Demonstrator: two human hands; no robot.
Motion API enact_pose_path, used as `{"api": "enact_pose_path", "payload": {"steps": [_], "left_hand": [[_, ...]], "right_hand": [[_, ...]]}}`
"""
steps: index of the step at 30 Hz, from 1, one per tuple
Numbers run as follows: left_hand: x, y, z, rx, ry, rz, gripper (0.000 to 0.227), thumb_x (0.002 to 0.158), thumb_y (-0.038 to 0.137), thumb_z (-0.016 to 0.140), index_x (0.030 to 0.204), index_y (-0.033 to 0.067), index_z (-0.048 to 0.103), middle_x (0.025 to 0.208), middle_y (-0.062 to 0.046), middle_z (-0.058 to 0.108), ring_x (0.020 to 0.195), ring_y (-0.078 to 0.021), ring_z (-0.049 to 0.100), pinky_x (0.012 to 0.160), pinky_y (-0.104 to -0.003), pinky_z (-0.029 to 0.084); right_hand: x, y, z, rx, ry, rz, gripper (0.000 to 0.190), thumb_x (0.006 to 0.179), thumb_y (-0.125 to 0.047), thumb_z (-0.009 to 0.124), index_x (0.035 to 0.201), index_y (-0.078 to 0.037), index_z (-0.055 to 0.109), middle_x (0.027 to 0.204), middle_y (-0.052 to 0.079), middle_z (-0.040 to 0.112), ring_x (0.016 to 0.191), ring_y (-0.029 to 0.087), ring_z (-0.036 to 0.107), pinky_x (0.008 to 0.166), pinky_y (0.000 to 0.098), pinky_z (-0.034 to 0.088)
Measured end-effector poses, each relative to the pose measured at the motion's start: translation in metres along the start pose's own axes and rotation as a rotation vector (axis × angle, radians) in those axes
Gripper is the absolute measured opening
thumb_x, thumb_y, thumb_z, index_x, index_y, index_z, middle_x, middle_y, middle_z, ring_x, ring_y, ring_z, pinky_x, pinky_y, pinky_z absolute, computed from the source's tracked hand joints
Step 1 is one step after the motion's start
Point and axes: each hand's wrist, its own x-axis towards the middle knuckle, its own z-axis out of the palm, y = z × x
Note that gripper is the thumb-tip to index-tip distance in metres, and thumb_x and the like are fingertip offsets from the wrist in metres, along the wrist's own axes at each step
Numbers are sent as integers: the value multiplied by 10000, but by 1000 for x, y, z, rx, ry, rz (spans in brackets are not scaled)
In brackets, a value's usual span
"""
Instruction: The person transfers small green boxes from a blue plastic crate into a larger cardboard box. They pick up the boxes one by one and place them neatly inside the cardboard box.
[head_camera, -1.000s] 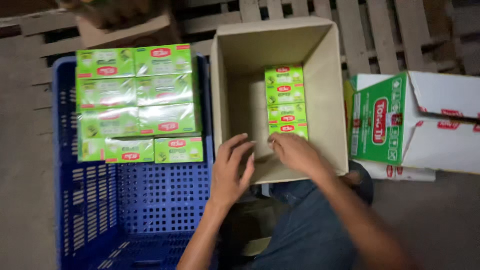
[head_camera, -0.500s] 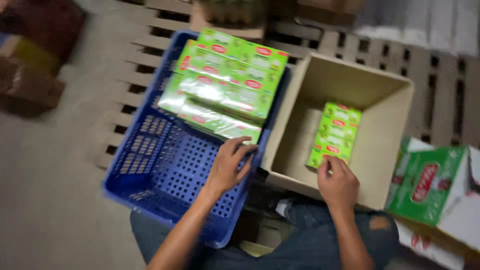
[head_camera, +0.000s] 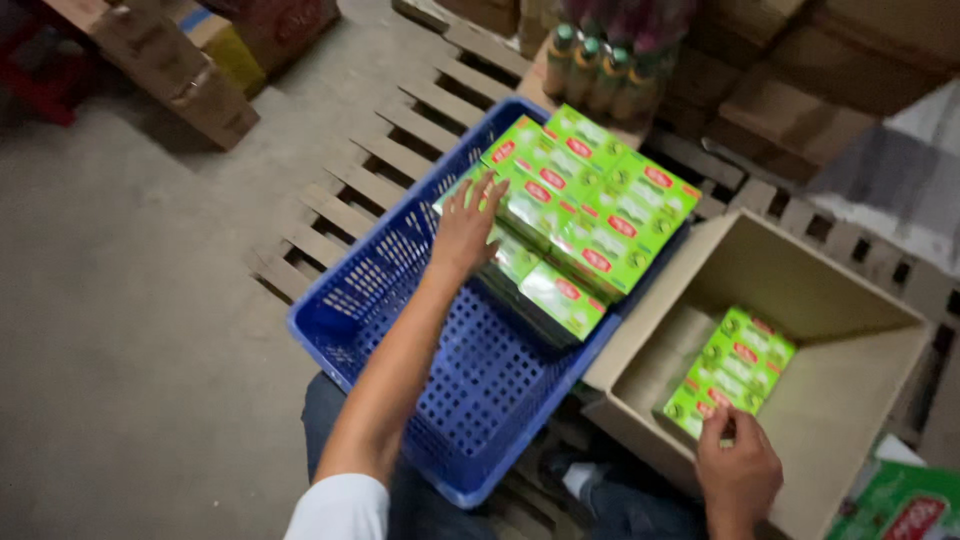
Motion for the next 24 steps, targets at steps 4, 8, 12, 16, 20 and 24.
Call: {"api": "enact_pose_path", "payload": {"steps": [4,8,12,16,20,24], "left_hand": [[14,-1,10,-27,-108,32,1411,680,369,1026,1784,301,151,1879,-24,125,1675,-391,286,1253,-658,366],[10,5,13,-73,-193,4,1399,762,417,997,1791,344,51,1892,5,12,1700,-432,196,1270,-675,331],[5,-7,42,-314,31,84,1285,691,222,993,1759,304,282,1847,-97,250,1631,-398,358,1238,-590,365],[18,-6,25,-314,-1,62,1178,773,178,975,1734,256,300,1667,-260,439,1463,-474,492,1140,-607,446],[33,-4,4,-299,-166,-12,1175,781,40,896,1728,314,256,1326,-201,465,1029,-450,607,800,-594,534],[37,0,-23,-360,-278,-136,1118,859,73,912,1721,395,276,1220,-183,487,855,-435,613,762,-611,502]], "right_hand": [[-14,24,32,-87,92,37,159,1193,-257,776,1056,-185,811,940,8,772,839,309,720,787,468,568],[-17,41,56,167,71,89,137,1153,-131,718,1105,-40,809,875,114,741,777,286,698,780,423,576],[-25,71,92,285,23,241,190,1133,-97,682,1114,43,810,826,166,695,699,272,629,695,381,528],[-30,77,98,331,43,252,171,1117,-114,686,1085,26,780,804,161,667,703,273,612,699,379,514],[-32,98,116,260,-8,270,189,1143,-118,694,1087,32,795,826,168,701,733,281,655,719,395,547],[-36,94,112,305,22,301,183,1137,-130,693,1103,23,786,851,147,696,709,249,628,698,373,530]]}}
